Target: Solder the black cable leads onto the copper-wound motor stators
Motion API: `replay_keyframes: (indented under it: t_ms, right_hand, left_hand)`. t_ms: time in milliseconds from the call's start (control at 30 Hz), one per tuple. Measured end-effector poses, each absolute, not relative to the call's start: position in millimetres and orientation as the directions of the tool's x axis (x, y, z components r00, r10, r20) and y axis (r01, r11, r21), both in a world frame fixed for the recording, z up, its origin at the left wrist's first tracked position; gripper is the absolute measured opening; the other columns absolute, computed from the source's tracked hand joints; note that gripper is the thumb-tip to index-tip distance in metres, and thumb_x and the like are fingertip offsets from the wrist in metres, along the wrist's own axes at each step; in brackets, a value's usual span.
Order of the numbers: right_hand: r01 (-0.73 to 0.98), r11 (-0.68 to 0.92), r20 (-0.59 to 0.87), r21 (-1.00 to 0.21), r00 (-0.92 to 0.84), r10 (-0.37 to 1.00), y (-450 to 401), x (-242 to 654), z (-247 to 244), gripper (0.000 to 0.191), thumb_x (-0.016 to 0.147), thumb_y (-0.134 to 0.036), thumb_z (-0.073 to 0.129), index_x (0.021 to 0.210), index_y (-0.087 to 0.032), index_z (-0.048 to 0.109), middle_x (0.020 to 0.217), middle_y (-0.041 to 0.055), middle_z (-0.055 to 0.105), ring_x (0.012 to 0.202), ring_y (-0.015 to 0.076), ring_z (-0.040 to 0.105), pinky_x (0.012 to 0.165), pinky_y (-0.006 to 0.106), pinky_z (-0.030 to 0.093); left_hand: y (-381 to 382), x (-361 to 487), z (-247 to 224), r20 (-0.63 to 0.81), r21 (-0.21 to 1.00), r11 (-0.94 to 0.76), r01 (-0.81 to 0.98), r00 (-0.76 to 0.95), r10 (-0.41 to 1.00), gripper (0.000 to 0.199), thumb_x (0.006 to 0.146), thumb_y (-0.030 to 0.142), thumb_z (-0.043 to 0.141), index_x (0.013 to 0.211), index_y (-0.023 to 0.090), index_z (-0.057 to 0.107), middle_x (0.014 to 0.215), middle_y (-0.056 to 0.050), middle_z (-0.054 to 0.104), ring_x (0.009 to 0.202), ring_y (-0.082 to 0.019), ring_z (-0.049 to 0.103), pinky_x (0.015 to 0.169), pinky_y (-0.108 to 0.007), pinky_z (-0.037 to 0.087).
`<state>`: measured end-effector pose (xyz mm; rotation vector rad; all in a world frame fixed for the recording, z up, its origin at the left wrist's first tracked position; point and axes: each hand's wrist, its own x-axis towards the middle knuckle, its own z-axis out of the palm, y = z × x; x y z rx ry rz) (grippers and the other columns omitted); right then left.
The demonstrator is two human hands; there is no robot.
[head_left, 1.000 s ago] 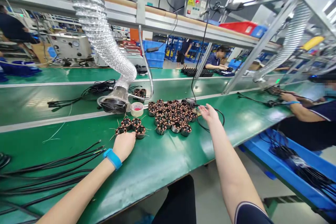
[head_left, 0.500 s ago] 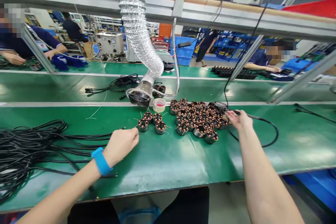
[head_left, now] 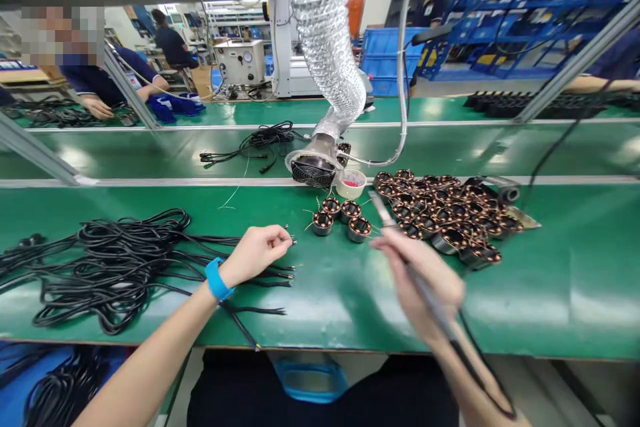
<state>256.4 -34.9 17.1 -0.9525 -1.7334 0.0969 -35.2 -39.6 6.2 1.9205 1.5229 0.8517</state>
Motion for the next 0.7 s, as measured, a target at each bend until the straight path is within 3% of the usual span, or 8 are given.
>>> replay_keyframes:
  t_ms: [133, 267, 467, 567, 700]
  right_hand:
    - [0.416, 0.75, 0.696, -0.514, -0.308, 0.649, -33.7, 178.9, 0.9, 0.042, 0.094, -0.013, 0.056, 0.132, -0.03, 0.059, 0.112, 0.0054, 0.065, 0.097, 0.015, 0.069, 0.087, 0.026, 0.056]
    - [0.291, 0.733, 0.628, -0.614, -0.382, 0.678, -14.8, 146.9, -7.3, 0.047, 0.092, -0.009, 0.055, 0.134, -0.03, 0.055, 0.107, 0.0048, 0.059, 0.096, 0.0148, 0.066, 0.09, 0.029, 0.055]
    - [0.262, 0.688, 0.574, -0.677, -0.397, 0.716, -2.0, 130.6, -12.0, 0.04, 0.091, -0.01, 0.054, 0.126, -0.029, 0.058, 0.1, 0.0025, 0.057, 0.091, 0.0159, 0.063, 0.091, 0.033, 0.052]
    - [0.269, 0.661, 0.562, -0.7, -0.364, 0.743, -1.4, 127.5, -18.0, 0.035, 0.091, -0.011, 0.056, 0.121, -0.029, 0.06, 0.096, 0.0016, 0.058, 0.089, 0.0165, 0.061, 0.089, 0.034, 0.052]
    - [0.312, 0.625, 0.562, -0.715, -0.274, 0.78, -1.3, 128.8, -26.8, 0.033, 0.092, -0.014, 0.058, 0.121, -0.029, 0.059, 0.096, 0.002, 0.059, 0.088, 0.017, 0.062, 0.088, 0.035, 0.052]
  left_hand:
    - [-35.2, -37.0, 3.7, 0.183, 0.749, -0.281, 0.6, 0.22, 0.958, 0.017, 0.089, 0.028, 0.057, 0.082, 0.016, 0.067, 0.059, 0.004, 0.056, 0.054, -0.008, 0.045, 0.053, -0.019, 0.034]
    - [-32.9, -44.3, -1.7, 0.234, 0.759, -0.309, 0.573, 0.203, 0.951, 0.015, 0.089, 0.026, 0.057, 0.082, 0.015, 0.066, 0.06, 0.005, 0.056, 0.053, -0.007, 0.044, 0.053, -0.019, 0.034]
    - [-31.2, -54.1, -8.2, 0.242, 0.768, -0.3, 0.566, 0.179, 0.954, 0.015, 0.09, 0.024, 0.057, 0.083, 0.016, 0.066, 0.06, 0.005, 0.055, 0.053, -0.008, 0.045, 0.054, -0.019, 0.036]
    - [-29.9, -61.5, -8.2, 0.226, 0.667, -0.334, 0.667, 0.246, 0.943, 0.018, 0.094, 0.027, 0.056, 0.087, 0.017, 0.069, 0.071, 0.001, 0.063, 0.06, -0.01, 0.053, 0.06, -0.022, 0.04]
    - [-26.9, -67.4, -13.1, 0.177, 0.359, -0.368, 0.858, 0.324, 0.929, 0.021, 0.096, 0.03, 0.056, 0.09, 0.019, 0.073, 0.088, -0.006, 0.064, 0.082, -0.018, 0.06, 0.069, -0.027, 0.044]
